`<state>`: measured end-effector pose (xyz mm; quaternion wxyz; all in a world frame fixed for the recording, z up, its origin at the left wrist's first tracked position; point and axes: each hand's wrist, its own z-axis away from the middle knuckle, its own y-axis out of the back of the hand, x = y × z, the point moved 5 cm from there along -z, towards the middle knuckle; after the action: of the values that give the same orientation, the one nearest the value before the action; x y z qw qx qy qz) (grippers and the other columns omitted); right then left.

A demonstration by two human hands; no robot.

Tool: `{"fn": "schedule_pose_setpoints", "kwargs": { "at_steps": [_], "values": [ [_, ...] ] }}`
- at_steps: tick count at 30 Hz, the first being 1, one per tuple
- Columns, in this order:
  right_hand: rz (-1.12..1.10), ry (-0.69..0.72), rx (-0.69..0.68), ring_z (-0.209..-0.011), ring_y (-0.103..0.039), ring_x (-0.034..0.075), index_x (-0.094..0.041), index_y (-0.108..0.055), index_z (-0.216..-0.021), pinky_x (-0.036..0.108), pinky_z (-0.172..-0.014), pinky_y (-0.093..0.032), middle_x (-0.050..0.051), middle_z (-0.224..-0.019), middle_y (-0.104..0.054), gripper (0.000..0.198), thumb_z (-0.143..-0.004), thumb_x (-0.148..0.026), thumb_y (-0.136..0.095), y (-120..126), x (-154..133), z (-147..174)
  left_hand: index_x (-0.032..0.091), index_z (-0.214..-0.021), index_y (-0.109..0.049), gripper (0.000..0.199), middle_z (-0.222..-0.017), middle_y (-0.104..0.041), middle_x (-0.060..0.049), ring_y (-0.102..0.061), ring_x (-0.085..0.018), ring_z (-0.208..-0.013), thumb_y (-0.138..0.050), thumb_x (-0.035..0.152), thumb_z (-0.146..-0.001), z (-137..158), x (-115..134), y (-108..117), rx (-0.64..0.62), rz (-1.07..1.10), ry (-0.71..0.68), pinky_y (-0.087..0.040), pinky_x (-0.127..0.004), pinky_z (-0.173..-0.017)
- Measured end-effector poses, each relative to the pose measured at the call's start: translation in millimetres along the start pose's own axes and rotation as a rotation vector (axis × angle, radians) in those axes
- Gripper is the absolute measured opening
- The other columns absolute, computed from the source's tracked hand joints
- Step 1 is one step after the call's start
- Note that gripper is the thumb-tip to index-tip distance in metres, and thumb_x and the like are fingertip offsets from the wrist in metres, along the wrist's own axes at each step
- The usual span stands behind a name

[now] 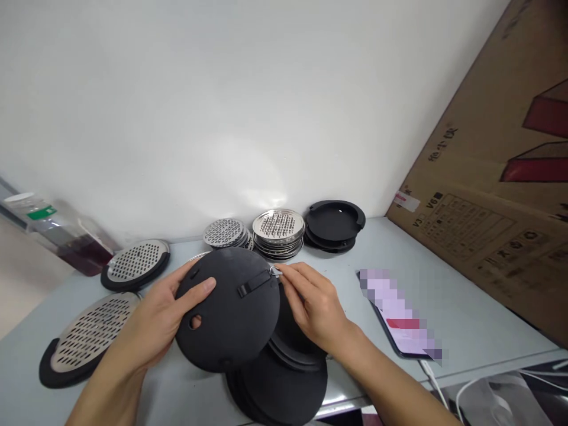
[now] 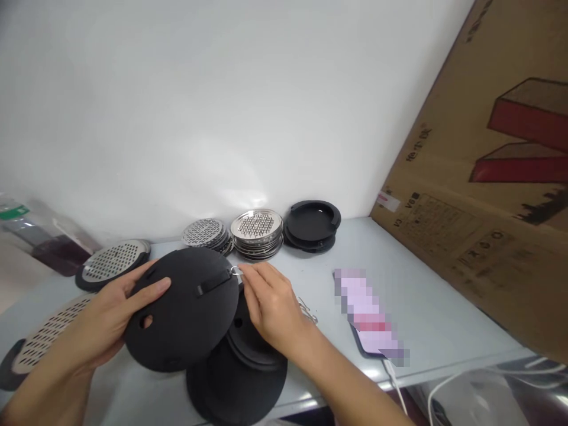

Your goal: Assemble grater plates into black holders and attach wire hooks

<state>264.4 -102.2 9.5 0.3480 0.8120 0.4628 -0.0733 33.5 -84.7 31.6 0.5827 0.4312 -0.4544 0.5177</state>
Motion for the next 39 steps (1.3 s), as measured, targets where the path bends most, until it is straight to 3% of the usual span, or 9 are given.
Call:
{"fn": "schedule_pose_setpoints", "kwargs": {
  "at_steps": [7, 16, 23, 27, 31, 36, 39],
  "values": [
    [-0.304, -0.179, -0.063, -0.085, -0.067, 0.016, -0.026, -0.069, -0.113, 0.029, -0.076, -0.055, 0.004, -0.094, -0.07, 0.027, -0.093, -0.013, -0.057, 5.3, -8.4, -5.9, 0.026, -0.124, -0.063, 0.063, -0.085, -0.073, -0.003, -0.057, -0.009, -0.049, -0.083, 0.04, -0.065, 21.4, -10.1, 6.3, 0.119, 0.094, 0.109, -0.042, -0.013, -0.036],
    [-0.145, -0.069, 0.119, -0.086, -0.067, 0.019, -0.021, -0.068, -0.117, 0.033, -0.075, -0.055, 0.007, -0.096, -0.072, 0.034, -0.089, -0.006, -0.056, 9.0, -10.4, 0.7, 0.024, -0.124, -0.062, 0.066, -0.082, -0.068, 0.0, -0.054, -0.01, -0.052, -0.084, 0.04, -0.064, 28.1, -3.8, -16.7, 0.113, 0.019, -0.037, -0.047, -0.015, -0.041],
    [-0.061, -0.105, 0.237, -0.083, -0.07, 0.02, -0.019, -0.073, -0.107, 0.032, -0.076, -0.056, 0.007, -0.092, -0.076, 0.028, -0.088, -0.005, -0.058, 12.4, -14.8, -5.0, 0.025, -0.129, -0.059, 0.066, -0.112, -0.068, -0.008, -0.065, -0.019, -0.07, -0.08, 0.046, -0.07, 26.9, -7.0, -22.8, 0.05, -0.008, -0.07, -0.054, -0.022, -0.049],
    [-0.074, -0.216, 0.252, -0.088, -0.073, 0.019, -0.021, -0.075, -0.106, 0.03, -0.081, -0.057, 0.005, -0.098, -0.077, 0.026, -0.089, -0.01, -0.06, 11.2, -10.1, -6.6, 0.025, -0.132, -0.057, 0.067, -0.118, -0.067, -0.01, -0.067, -0.026, -0.084, -0.073, 0.055, -0.075, 29.3, -4.0, -29.1, 0.138, -0.03, -0.106, -0.055, -0.022, -0.049],
    [-0.17, -0.371, 0.271, -0.094, -0.073, 0.02, -0.024, -0.076, -0.106, 0.03, -0.086, -0.057, 0.003, -0.103, -0.077, 0.022, -0.089, -0.018, -0.063, 7.0, 0.5, -5.0, 0.026, -0.132, -0.055, 0.064, -0.12, -0.066, -0.009, -0.068, -0.028, -0.091, -0.072, 0.052, -0.077, 33.2, -3.4, -42.9, 0.177, -0.025, -0.109, -0.059, -0.025, -0.054],
    [-0.357, -0.548, 0.34, -0.101, -0.071, 0.02, -0.025, -0.076, -0.106, 0.031, -0.092, -0.054, 0.002, -0.106, -0.076, 0.02, -0.091, -0.026, -0.063, 3.7, 7.5, -3.5, 0.025, -0.131, -0.056, 0.06, -0.115, -0.068, -0.007, -0.068, -0.025, -0.088, -0.072, 0.048, -0.078, 32.8, -13.5, -56.3, 0.134, 0.07, -0.102, -0.057, -0.023, -0.055],
    [-0.465, -0.548, 0.267, -0.102, -0.069, 0.019, -0.025, -0.077, -0.099, 0.031, -0.094, -0.051, 0.002, -0.106, -0.076, 0.018, -0.092, -0.027, -0.061, 1.5, 5.7, -9.9, 0.026, -0.132, -0.055, 0.061, -0.109, -0.069, -0.005, -0.066, -0.021, -0.078, -0.073, 0.047, -0.078, 25.9, -19.9, -55.1, 0.041, 0.075, -0.066, -0.055, -0.022, -0.052]
  ]
}}
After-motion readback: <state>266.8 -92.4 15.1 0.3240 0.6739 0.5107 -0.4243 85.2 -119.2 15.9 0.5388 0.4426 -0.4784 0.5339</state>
